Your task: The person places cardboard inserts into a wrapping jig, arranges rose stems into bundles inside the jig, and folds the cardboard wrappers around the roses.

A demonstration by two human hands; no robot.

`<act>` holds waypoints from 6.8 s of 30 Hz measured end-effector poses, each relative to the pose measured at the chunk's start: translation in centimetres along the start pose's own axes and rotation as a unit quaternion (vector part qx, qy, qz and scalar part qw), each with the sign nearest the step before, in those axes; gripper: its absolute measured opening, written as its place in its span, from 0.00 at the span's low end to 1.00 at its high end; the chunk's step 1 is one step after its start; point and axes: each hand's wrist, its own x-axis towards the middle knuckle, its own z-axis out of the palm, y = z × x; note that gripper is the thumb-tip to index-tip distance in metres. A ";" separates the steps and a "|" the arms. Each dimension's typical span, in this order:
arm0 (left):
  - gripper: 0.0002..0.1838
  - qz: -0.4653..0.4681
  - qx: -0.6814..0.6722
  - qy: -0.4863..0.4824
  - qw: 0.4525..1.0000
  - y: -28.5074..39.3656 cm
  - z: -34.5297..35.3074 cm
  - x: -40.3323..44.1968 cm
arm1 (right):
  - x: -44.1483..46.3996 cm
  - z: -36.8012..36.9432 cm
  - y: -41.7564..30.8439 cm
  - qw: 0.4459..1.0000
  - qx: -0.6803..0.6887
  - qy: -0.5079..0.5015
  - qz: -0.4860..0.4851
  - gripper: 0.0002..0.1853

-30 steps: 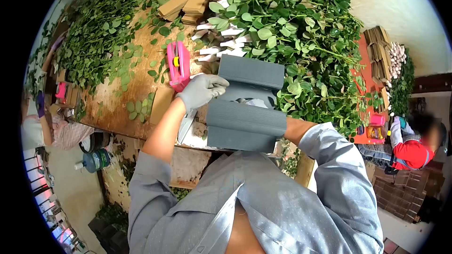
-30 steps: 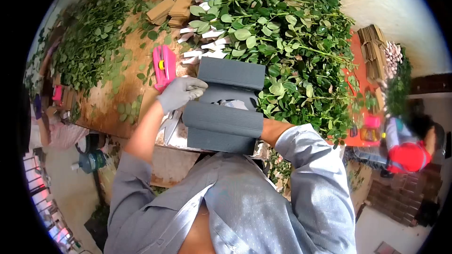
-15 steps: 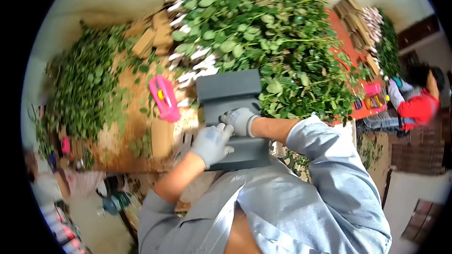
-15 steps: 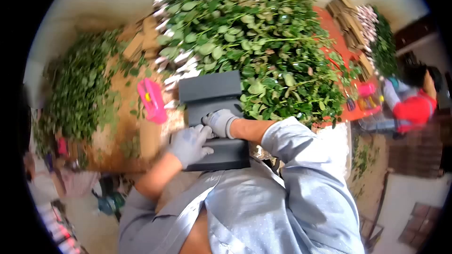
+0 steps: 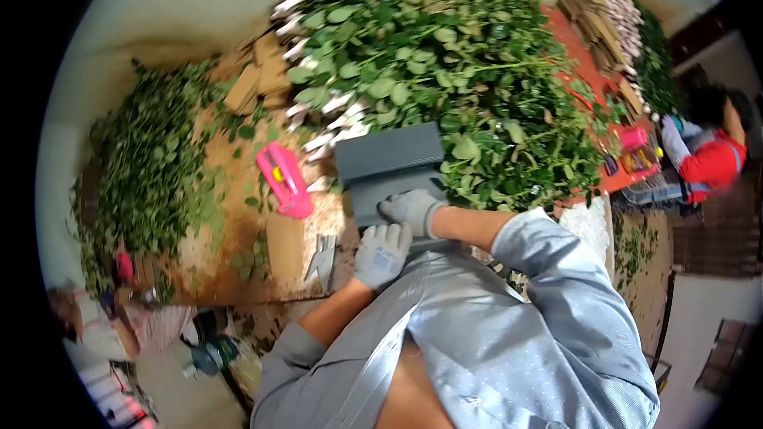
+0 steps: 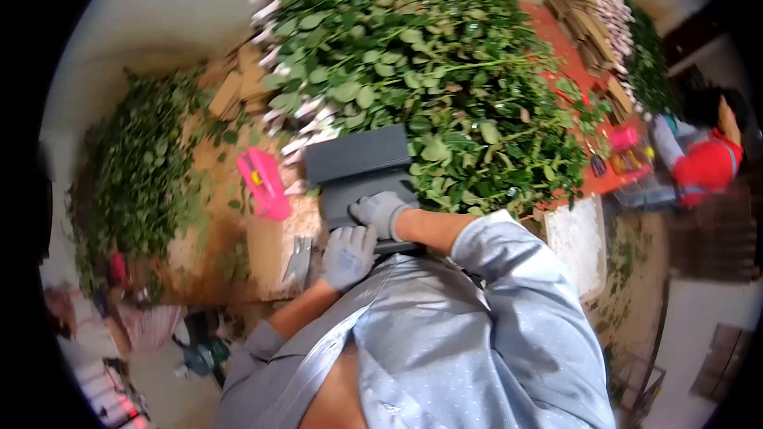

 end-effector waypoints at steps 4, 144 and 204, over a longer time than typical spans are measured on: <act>0.32 -0.017 -0.185 -0.060 0.981 -1.7 -0.7 -1.4 | -0.4 0.6 0.1 0.999 0.016 0.037 0.011 0.16; 0.20 -0.149 -0.177 -0.235 0.944 -0.2 -2.9 0.3 | -13.9 -18.9 -21.6 0.666 0.084 0.529 -0.519 0.20; 0.13 -0.145 -0.155 -0.208 0.955 -1.1 -2.7 0.5 | -4.6 -13.3 10.8 0.897 -0.306 0.253 0.197 0.13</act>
